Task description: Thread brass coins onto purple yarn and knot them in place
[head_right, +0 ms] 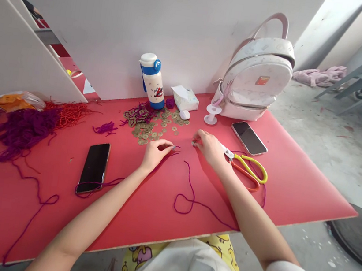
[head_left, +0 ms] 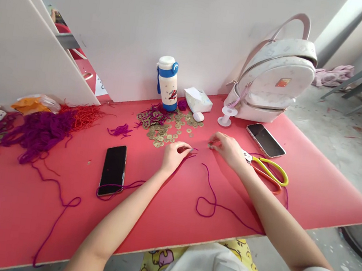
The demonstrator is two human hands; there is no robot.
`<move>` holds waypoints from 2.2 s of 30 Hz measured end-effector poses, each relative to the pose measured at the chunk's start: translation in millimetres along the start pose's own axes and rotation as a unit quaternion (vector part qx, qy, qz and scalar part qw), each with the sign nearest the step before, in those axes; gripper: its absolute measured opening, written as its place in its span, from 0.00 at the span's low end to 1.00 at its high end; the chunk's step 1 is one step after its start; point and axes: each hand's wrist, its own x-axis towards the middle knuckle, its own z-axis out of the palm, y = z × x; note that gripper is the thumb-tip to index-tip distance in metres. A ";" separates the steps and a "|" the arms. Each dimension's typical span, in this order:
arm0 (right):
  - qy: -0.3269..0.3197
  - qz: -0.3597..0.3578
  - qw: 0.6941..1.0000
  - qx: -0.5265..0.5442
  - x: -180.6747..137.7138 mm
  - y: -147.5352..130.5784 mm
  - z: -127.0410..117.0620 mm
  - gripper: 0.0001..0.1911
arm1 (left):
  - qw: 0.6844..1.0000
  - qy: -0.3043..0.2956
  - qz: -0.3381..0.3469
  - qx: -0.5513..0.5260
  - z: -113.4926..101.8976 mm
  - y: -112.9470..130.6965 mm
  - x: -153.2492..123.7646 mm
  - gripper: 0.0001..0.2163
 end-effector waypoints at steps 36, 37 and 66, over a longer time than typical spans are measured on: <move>0.001 -0.019 0.984 0.179 -9.5 -15.2 11.7 0.06 | 0.995 0.002 0.080 0.053 -1.9 3.9 -1.5 0.02; -0.006 -0.007 0.976 0.218 -10.3 -16.7 14.3 0.07 | 0.993 0.004 0.097 0.072 -1.8 4.4 -2.2 0.02; -0.019 0.054 0.920 0.388 -17.0 -30.2 27.8 0.03 | 0.913 -0.017 0.242 0.327 -1.3 11.0 -9.7 0.07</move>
